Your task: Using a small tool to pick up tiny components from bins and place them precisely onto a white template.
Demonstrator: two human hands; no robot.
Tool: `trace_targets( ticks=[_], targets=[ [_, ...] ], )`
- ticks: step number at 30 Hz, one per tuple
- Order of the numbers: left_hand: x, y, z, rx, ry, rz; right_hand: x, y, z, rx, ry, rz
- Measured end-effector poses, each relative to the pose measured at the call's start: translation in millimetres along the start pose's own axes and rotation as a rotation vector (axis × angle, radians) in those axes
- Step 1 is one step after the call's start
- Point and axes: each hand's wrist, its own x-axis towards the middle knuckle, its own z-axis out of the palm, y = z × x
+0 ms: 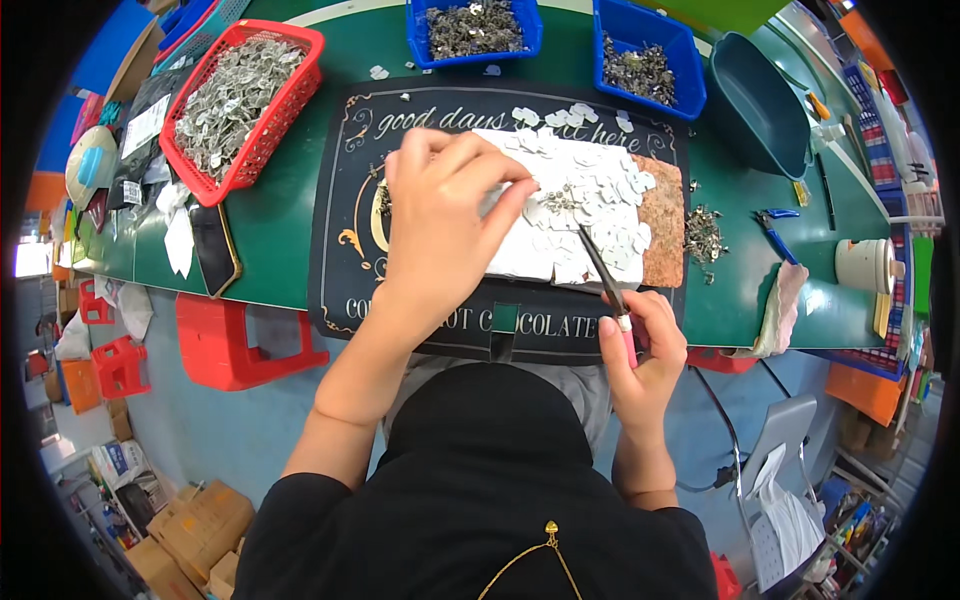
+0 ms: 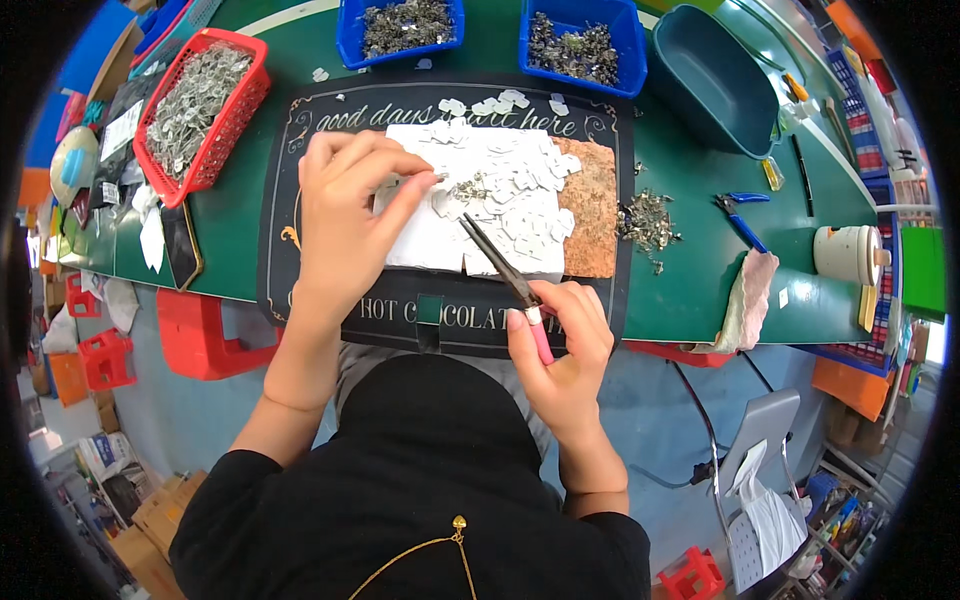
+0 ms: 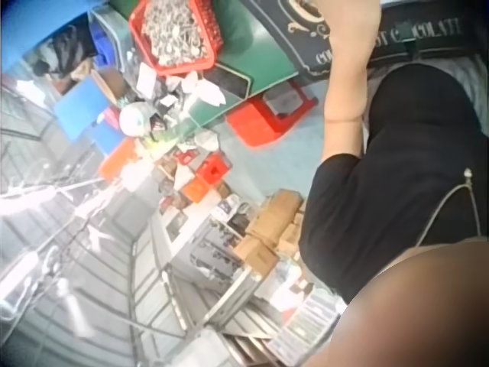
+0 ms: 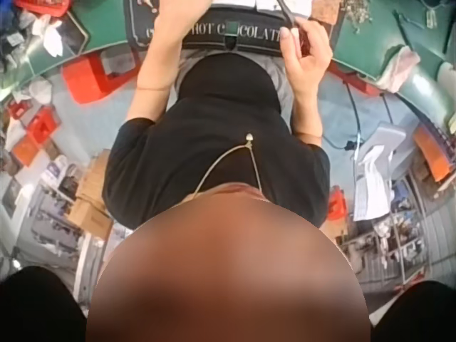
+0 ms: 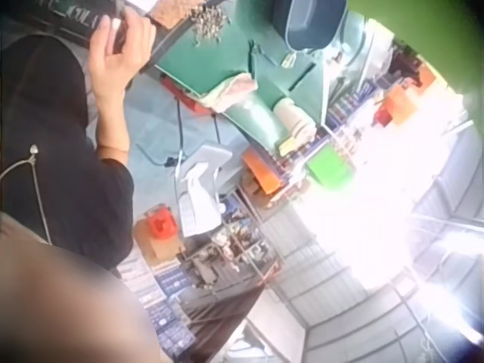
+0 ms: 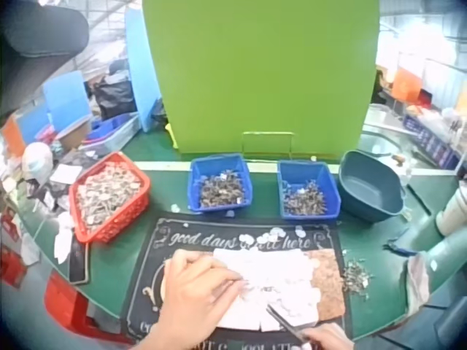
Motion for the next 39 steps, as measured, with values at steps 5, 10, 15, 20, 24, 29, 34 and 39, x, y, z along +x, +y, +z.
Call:
trace_targets(
  ticks=[5,10,15,20,24,29,34,39],
  targets=[
    [-18.4,2.1,-17.4,-0.88,-0.163,-0.359,6.3,-9.3,2.9,0.131,-0.1,0.055],
    [-31.3,12.7,-25.8,-1.33,-0.151,-0.447,11.4,-19.4,9.8,0.166,-0.165,-0.017],
    [-38.0,12.5,-26.5,-1.495,-0.125,-0.598,12.6,-23.4,14.2,0.211,-0.201,-0.058],
    [-44.6,6.6,-21.7,-1.58,-0.118,-0.58,10.3,-26.2,11.7,0.276,-0.29,0.141],
    [-47.8,4.5,-21.8,-1.649,-0.092,-0.53,14.9,-29.1,9.6,0.359,-0.351,0.178],
    [-52.0,2.7,-19.7,-1.669,-0.066,-0.518,11.7,-29.4,14.1,0.544,-0.325,0.276],
    [-52.5,4.0,-20.2,-1.691,-0.068,-0.543,10.8,-25.6,13.7,0.567,-0.357,0.256],
    [-52.5,3.6,-20.7,-1.684,-0.072,-0.553,12.4,-29.6,13.4,0.553,-0.334,0.262]
  ],
)
